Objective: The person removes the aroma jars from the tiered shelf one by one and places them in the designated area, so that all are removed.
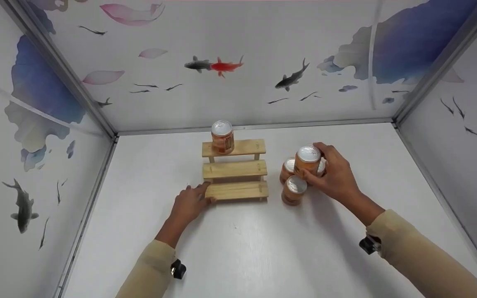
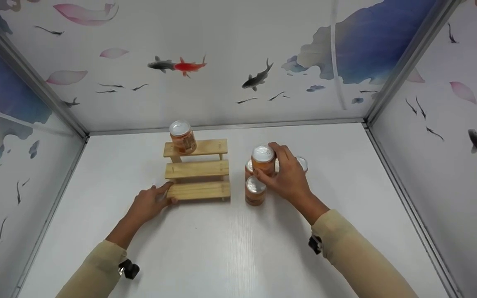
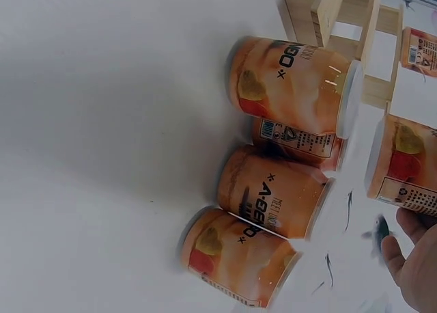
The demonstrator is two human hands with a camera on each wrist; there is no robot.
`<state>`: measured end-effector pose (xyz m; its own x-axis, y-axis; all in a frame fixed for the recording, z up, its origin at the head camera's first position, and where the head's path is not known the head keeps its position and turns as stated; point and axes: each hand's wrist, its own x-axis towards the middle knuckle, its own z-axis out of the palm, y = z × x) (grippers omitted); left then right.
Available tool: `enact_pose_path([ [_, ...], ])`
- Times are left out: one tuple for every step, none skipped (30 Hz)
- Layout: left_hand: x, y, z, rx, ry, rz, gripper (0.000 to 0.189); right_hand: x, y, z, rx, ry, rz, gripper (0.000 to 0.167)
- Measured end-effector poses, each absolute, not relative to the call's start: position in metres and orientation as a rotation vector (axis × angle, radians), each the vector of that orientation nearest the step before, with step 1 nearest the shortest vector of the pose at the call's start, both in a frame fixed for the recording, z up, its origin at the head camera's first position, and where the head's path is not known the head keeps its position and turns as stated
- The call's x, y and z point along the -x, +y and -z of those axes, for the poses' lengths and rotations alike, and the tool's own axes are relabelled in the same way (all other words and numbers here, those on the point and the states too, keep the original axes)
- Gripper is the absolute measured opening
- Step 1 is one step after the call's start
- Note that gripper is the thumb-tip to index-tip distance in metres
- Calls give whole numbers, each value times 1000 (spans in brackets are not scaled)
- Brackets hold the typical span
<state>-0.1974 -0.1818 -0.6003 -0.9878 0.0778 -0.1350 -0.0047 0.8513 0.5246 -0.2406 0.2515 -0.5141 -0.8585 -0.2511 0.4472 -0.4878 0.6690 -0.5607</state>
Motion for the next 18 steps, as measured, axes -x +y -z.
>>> enact_pose_path([
  [197, -182, 600, -56, 2876, -811, 65, 239, 253, 514, -588, -2551, -996, 77],
  [198, -182, 601, -52, 2875, -807, 65, 238, 255, 515, -588, -2549, -990, 77],
  [198, -182, 600, -46, 2875, -806, 65, 237, 256, 515, -587, -2549, -982, 78],
  [198, -181, 601, -43, 2875, -803, 65, 236, 258, 516, -586, -2549, -971, 78],
  [198, -181, 601, -41, 2876, -800, 65, 235, 260, 517, -584, -2549, -963, 78],
  [198, -181, 601, -43, 2879, -794, 64, 234, 261, 517, -582, -2549, -956, 78],
  [198, -181, 601, -44, 2882, -790, 64, 233, 263, 518, -582, -2546, -950, 78],
  [198, -181, 601, -43, 2884, -789, 64, 232, 264, 519, -580, -2546, -945, 78],
  [198, -181, 601, -46, 2887, -785, 63, 231, 265, 520, -579, -2546, -944, 77],
  [198, -181, 601, -49, 2890, -783, 63, 230, 267, 521, -577, -2546, -943, 77],
  [197, -181, 600, -49, 2890, -783, 63, 229, 268, 522, -574, -2547, -943, 77],
  [197, -181, 600, -50, 2888, -791, 62, 228, 269, 522, -571, -2547, -945, 78],
  [197, -181, 600, -47, 2883, -800, 63, 227, 270, 523, -566, -2548, -944, 78],
  [197, -181, 600, -44, 2878, -805, 63, 226, 271, 523, -563, -2549, -943, 78],
  [197, -181, 599, -43, 2873, -812, 63, 225, 272, 524, -560, -2550, -939, 79],
  [197, -181, 599, -44, 2870, -815, 63, 224, 272, 525, -558, -2550, -937, 79],
  [197, -181, 599, -44, 2866, -820, 63, 223, 273, 525, -558, -2549, -936, 80],
  [196, -181, 599, -45, 2864, -824, 64, 222, 274, 526, -556, -2549, -936, 80],
])
